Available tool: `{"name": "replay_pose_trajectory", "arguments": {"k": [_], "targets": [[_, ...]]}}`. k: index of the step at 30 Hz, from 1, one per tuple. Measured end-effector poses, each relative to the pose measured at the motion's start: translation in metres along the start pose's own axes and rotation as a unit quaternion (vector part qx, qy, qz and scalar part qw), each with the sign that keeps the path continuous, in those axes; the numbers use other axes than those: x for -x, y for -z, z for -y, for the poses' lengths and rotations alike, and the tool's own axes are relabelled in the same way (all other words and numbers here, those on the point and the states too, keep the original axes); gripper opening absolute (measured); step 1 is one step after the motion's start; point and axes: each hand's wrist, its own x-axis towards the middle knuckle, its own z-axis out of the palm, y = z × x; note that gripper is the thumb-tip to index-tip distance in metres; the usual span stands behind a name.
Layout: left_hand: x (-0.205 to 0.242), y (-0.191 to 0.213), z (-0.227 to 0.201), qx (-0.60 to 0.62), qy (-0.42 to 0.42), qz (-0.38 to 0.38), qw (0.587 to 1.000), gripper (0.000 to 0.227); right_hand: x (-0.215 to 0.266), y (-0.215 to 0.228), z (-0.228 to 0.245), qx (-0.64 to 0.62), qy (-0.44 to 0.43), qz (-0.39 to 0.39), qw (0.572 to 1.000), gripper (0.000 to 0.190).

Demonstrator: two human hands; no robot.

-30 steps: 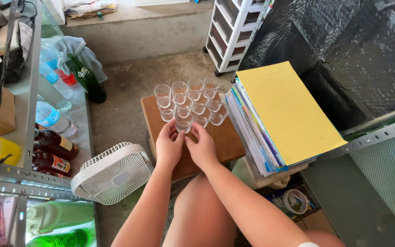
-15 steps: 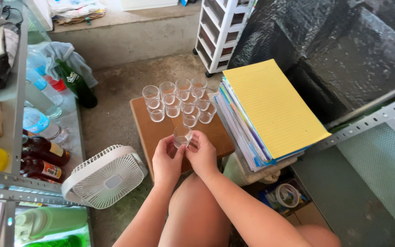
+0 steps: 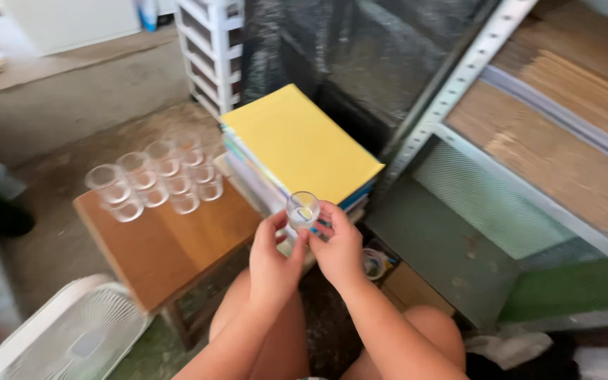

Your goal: The person sits on the floor and organizes small clear glasses by placing them onto a metal shelf. They then pick up a yellow notepad and several packages of photo paper and stickers, placing them on the shelf as well.

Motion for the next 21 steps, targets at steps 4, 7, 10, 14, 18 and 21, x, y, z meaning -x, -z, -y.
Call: {"name": "replay_pose_trajectory", "arguments": {"k": [4,7,10,14,18,21], "targets": [[0.024,-0.068,-0.03,0.034,-0.037,0.121,0.991,0.054,-0.004,0.089,-0.014,0.02,0.012,-0.085,0.996,0.061],[0.043,-0.122,-0.058,0.044,-0.099,0.224,0.969,0.058,0.0,0.162,-0.024,0.021,0.024,-0.176,0.984,0.065],[0.06,-0.178,-0.083,0.052,-0.172,0.305,0.935,0.064,0.004,0.233,-0.024,0.049,0.021,-0.275,0.96,0.066],[0.086,-0.235,-0.134,0.069,-0.167,0.419,0.89,0.07,0.013,0.312,-0.015,0.084,0.037,-0.361,0.928,0.065],[0.109,-0.303,-0.167,0.092,-0.084,0.487,0.865,0.063,0.008,0.378,-0.009,0.125,0.068,-0.405,0.903,0.066],[0.124,-0.336,-0.181,0.05,-0.094,0.506,0.856,0.069,-0.01,0.423,-0.029,0.089,0.073,-0.442,0.889,0.081]]}}
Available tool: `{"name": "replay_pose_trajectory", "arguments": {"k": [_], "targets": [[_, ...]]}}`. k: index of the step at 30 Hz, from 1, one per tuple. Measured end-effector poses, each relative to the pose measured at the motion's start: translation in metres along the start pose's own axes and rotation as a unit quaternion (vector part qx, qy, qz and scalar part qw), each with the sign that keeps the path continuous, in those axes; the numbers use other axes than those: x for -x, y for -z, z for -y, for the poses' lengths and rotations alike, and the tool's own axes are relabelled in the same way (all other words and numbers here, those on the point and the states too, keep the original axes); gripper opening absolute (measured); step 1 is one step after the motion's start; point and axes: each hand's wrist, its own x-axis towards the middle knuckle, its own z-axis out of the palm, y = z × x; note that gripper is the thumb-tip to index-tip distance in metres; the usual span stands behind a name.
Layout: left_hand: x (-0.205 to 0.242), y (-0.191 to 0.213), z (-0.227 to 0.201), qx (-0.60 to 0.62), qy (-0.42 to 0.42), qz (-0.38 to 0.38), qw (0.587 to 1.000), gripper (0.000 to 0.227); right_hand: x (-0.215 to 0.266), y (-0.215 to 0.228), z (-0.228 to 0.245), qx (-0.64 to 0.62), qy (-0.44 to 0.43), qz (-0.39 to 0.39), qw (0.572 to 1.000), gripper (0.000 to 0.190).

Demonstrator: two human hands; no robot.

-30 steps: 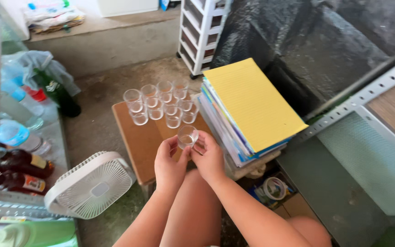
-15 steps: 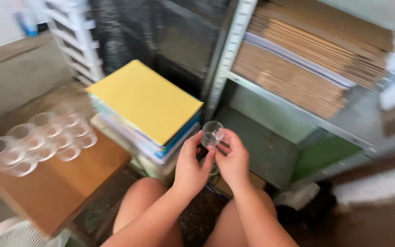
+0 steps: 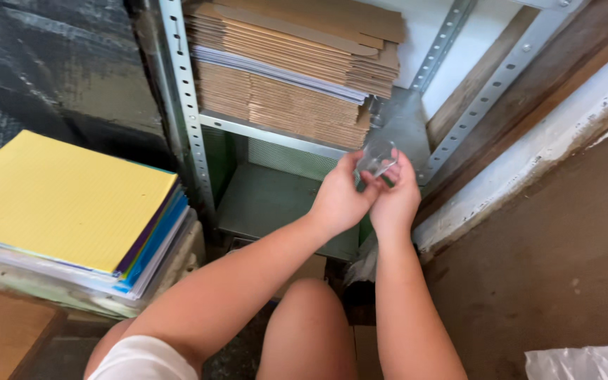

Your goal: The person sits on the floor and organizes small clear glasses by placing them onto a metal shelf. They then pick up a yellow notepad and several packages of photo paper and stickers, placing them on the shelf as well.

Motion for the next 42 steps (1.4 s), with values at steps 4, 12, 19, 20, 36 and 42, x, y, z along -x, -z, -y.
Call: {"name": "replay_pose_trajectory", "arguments": {"k": [4,12,19,20,36,42], "targets": [[-0.047,-0.032,-0.002,-0.006,0.004,0.016,1.0,0.056,-0.061,-0.001,-0.045,0.072,0.005,-0.053,0.996,0.077],[-0.143,-0.083,0.016,0.023,0.026,0.049,0.998,0.068,-0.113,-0.026,0.009,-0.114,-0.284,-0.18,0.935,0.046],[-0.189,-0.109,0.026,0.045,0.053,0.087,0.994,0.072,-0.118,-0.031,0.048,0.041,-0.327,-0.126,0.936,0.066],[-0.19,-0.111,0.025,0.056,0.057,0.092,0.993,0.074,-0.126,-0.029,0.034,0.046,-0.323,-0.127,0.937,0.065],[-0.183,-0.102,0.016,0.168,0.113,0.134,0.97,0.096,-0.167,-0.028,-0.028,0.083,-0.279,-0.126,0.948,0.056],[-0.16,-0.094,0.0,0.178,0.114,0.12,0.97,0.086,-0.165,-0.031,-0.032,0.049,-0.294,-0.122,0.947,0.049]]}}
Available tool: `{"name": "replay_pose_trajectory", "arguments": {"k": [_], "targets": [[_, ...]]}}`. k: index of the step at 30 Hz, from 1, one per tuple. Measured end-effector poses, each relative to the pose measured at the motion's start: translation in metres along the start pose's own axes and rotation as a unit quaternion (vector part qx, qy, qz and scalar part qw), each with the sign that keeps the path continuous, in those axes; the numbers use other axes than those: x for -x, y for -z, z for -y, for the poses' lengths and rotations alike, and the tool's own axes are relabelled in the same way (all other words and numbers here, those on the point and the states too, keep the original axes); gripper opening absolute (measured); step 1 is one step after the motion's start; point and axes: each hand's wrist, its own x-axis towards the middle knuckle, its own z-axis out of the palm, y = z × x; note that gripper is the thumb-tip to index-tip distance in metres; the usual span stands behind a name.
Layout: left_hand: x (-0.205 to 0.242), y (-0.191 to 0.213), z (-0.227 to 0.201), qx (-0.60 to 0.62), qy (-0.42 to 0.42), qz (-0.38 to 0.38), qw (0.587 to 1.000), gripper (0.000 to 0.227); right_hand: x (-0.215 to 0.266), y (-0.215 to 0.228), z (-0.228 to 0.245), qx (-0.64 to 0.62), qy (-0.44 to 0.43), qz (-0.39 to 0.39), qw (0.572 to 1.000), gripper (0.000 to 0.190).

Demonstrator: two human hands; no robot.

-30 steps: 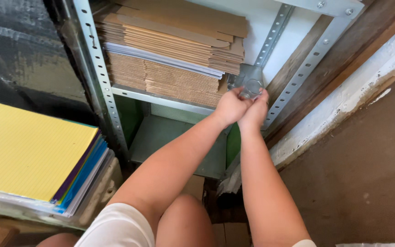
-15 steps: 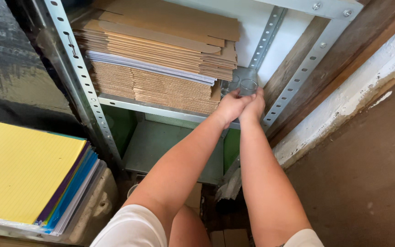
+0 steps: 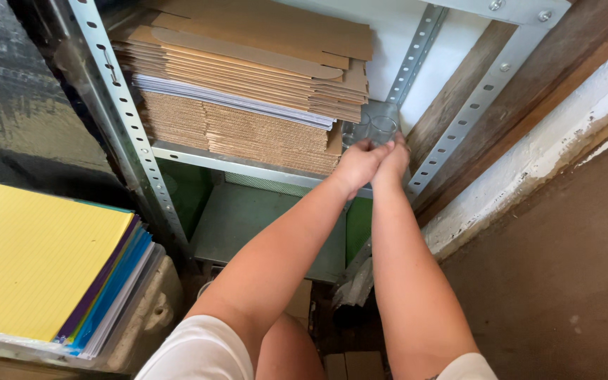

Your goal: The person sits on the floor and organizes small clear glasses by placing them onto a metal shelf. They then pick up a yellow notepad and several packages of photo paper and stickers, placing them on the shelf as well.

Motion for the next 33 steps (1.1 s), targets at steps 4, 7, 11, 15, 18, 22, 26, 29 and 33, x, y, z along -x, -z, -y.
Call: {"name": "replay_pose_trajectory", "arguments": {"k": [4,7,11,15,18,22,26,29,33], "targets": [[0.017,-0.001,0.005,0.006,0.003,-0.008,1.0,0.086,0.035,0.014,-0.009,-0.037,-0.023,0.033,0.998,0.044],[0.07,0.017,-0.012,-0.036,0.005,0.002,0.999,0.084,0.073,0.021,-0.024,-0.074,-0.047,0.069,0.994,0.039],[0.133,0.056,-0.009,-0.09,0.003,0.001,0.996,0.086,0.142,0.018,-0.05,-0.13,-0.094,0.125,0.979,0.033],[0.198,0.092,-0.01,-0.079,0.026,-0.051,0.995,0.087,0.219,-0.001,-0.066,-0.176,-0.146,0.198,0.953,0.027],[0.252,0.135,0.006,-0.077,0.076,-0.099,0.989,0.09,0.275,-0.018,-0.071,-0.202,-0.183,0.256,0.928,0.023],[0.313,0.183,0.03,-0.073,0.12,-0.182,0.973,0.088,0.354,-0.038,-0.098,-0.139,-0.196,0.346,0.907,0.026],[0.378,0.225,0.032,-0.035,0.137,-0.282,0.949,0.084,0.429,-0.047,-0.112,0.027,-0.042,0.518,0.854,0.043],[0.424,0.259,0.056,-0.037,0.138,-0.343,0.928,0.077,0.468,-0.06,-0.14,0.141,0.158,0.595,0.775,0.054],[0.484,0.307,0.093,-0.016,0.135,-0.427,0.894,0.062,0.526,-0.083,-0.178,0.167,0.295,0.644,0.685,0.072]]}}
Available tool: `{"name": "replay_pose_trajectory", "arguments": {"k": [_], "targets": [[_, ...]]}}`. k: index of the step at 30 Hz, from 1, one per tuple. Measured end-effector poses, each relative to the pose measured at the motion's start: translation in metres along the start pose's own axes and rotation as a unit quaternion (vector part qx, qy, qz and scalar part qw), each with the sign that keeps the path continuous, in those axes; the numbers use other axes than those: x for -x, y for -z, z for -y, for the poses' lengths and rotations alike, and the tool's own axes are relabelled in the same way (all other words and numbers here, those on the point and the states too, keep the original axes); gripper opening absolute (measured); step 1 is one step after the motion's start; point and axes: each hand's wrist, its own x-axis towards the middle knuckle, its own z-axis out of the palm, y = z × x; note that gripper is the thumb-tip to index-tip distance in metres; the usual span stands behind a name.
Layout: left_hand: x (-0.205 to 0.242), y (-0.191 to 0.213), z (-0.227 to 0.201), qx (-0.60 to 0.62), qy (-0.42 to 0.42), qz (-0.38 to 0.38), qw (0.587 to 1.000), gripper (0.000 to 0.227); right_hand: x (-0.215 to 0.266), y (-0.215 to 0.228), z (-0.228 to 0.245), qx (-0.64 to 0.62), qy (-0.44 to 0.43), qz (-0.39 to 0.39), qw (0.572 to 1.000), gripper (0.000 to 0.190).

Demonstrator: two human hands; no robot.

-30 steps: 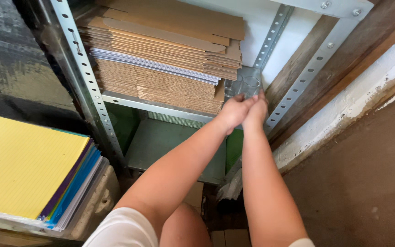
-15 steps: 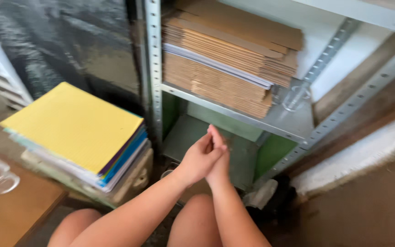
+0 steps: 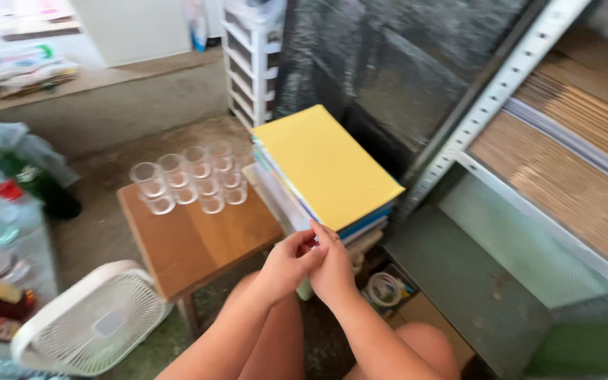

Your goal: The person sits on the floor and organizes small clear glasses by placing them onto a metal shelf. They then pick up a yellow notepad and several packages of photo paper and stickers, placing them on the shelf as well.

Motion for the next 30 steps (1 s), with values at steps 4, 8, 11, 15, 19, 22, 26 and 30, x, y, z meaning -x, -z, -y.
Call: {"name": "replay_pose_trajectory", "arguments": {"k": [4,8,11,15,19,22,26,30], "targets": [[0.01,0.058,0.02,0.043,0.011,-0.068,0.997,0.056,-0.016,-0.065,0.008,0.032,0.1,-0.009,0.994,0.058],[-0.006,0.1,0.048,0.078,0.009,-0.128,0.989,0.048,-0.038,-0.112,0.03,-0.025,0.082,0.036,0.996,0.05],[-0.038,0.139,0.089,0.068,-0.017,-0.201,0.977,0.038,-0.055,-0.139,0.047,-0.098,-0.003,0.091,0.991,0.053],[-0.053,0.181,0.097,0.076,-0.004,-0.305,0.949,0.037,-0.073,-0.157,0.067,-0.126,-0.113,0.129,0.977,0.063],[-0.068,0.19,0.103,0.09,-0.006,-0.31,0.947,0.045,-0.08,-0.166,0.084,-0.114,-0.12,0.136,0.977,0.07],[-0.069,0.188,0.095,0.101,0.002,-0.288,0.952,0.056,-0.083,-0.172,0.091,-0.124,-0.134,0.134,0.974,0.075],[-0.069,0.185,0.094,0.142,-0.01,-0.258,0.956,0.062,-0.083,-0.172,0.103,-0.108,-0.12,0.125,0.979,0.072],[-0.073,0.183,0.102,0.156,-0.032,-0.248,0.955,0.066,-0.08,-0.175,0.111,-0.115,-0.13,0.118,0.978,0.066]]}}
